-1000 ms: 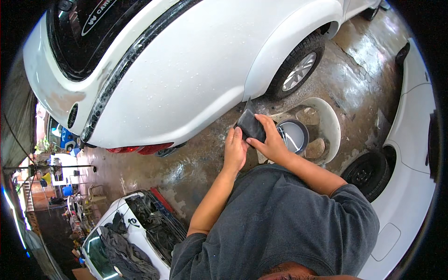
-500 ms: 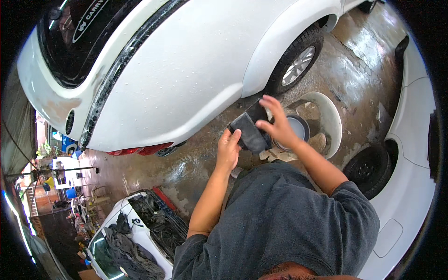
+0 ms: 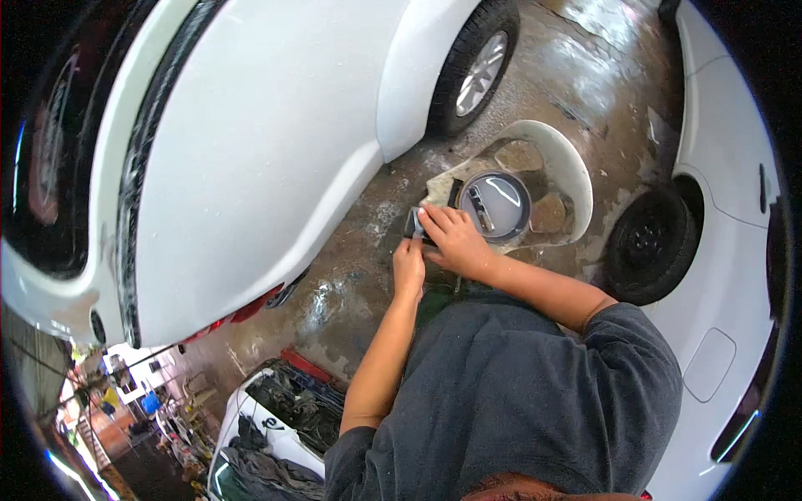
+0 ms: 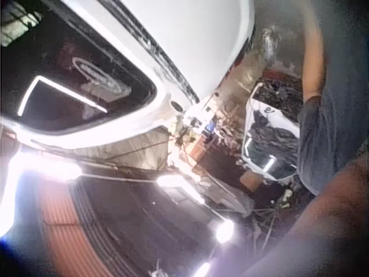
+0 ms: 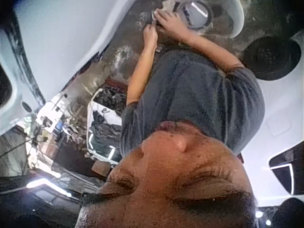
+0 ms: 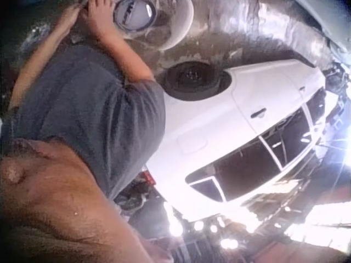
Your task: The person sands the white surface of a vehicle using a small black sanding block, frequently dipping the block into a bucket of water and wiping the area by hand.
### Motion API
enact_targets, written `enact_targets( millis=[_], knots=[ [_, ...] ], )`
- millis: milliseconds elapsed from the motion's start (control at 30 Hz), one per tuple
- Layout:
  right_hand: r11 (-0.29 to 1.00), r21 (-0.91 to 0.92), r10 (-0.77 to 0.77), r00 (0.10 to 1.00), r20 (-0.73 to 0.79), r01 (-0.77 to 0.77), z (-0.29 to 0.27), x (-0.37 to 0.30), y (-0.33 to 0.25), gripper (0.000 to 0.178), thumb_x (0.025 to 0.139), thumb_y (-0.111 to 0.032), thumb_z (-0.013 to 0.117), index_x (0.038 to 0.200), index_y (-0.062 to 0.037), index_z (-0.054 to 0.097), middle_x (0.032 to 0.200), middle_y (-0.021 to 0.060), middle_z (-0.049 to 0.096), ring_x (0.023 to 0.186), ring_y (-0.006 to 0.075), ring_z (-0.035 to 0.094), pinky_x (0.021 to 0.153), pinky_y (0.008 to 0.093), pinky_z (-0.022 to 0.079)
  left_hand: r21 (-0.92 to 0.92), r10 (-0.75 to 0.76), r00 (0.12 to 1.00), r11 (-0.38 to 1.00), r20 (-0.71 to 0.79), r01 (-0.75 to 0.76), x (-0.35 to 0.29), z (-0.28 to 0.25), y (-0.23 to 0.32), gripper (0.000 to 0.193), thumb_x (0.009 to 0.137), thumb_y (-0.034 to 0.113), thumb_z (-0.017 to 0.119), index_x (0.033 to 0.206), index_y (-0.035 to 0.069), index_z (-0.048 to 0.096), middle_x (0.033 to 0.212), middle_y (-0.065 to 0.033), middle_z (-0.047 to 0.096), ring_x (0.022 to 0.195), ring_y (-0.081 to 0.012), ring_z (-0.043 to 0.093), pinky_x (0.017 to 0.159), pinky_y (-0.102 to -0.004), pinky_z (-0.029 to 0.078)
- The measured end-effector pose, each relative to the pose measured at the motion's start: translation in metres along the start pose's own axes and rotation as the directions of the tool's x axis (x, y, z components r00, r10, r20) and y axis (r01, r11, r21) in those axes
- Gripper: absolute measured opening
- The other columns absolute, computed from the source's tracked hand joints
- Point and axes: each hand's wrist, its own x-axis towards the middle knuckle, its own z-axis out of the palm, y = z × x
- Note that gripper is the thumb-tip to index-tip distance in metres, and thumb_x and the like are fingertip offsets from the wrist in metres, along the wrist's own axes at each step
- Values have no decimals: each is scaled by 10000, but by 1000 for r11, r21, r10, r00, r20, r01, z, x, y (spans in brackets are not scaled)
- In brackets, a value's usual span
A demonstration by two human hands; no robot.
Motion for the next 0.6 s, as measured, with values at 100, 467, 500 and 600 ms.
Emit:
enact_targets(
  millis=[100,467,500,600],
  knots=[
    [969,-236,73,997,-6,-73,15,-12,17,805,777,-282,828,1464,-2,515,1478,163,535,1300,357,540,977,496,461,73,-41,998,997,46,38,16,23,-23,402,1063,338,562,948,-27,680,836,-77,615,794,-178,549,735,-365,438],
    [437,-41,854,400,332,-899,103,-74,285,515,1003,-322,600,1352,56,607,1295,288,671,1088,447,684,967,486,523,505,281,714,545,642,-669,117,150,-113,232,974,153,607,1107,46,764,1231,-149,691,1235,-372,590,1038,-477,491],
    [311,148,860,344,377,-939,114,-78,303,487,1001,-320,594,1307,57,633,1275,273,689,1110,398,684,962,478,522,552,217,646,368,732,-748,128,161,-116,241,956,133,597,1095,36,768,1160,-146,705,1204,-354,605,1009,-465,510],
    [137,319,831,284,478,-938,165,-106,357,455,976,-271,585,1267,69,662,1291,227,701,1132,296,668,965,502,501,559,-30,559,97,829,-824,162,202,-123,274,956,127,589,1125,45,788,1146,-128,728,1204,-325,619,957,-441,543]
  ],
)
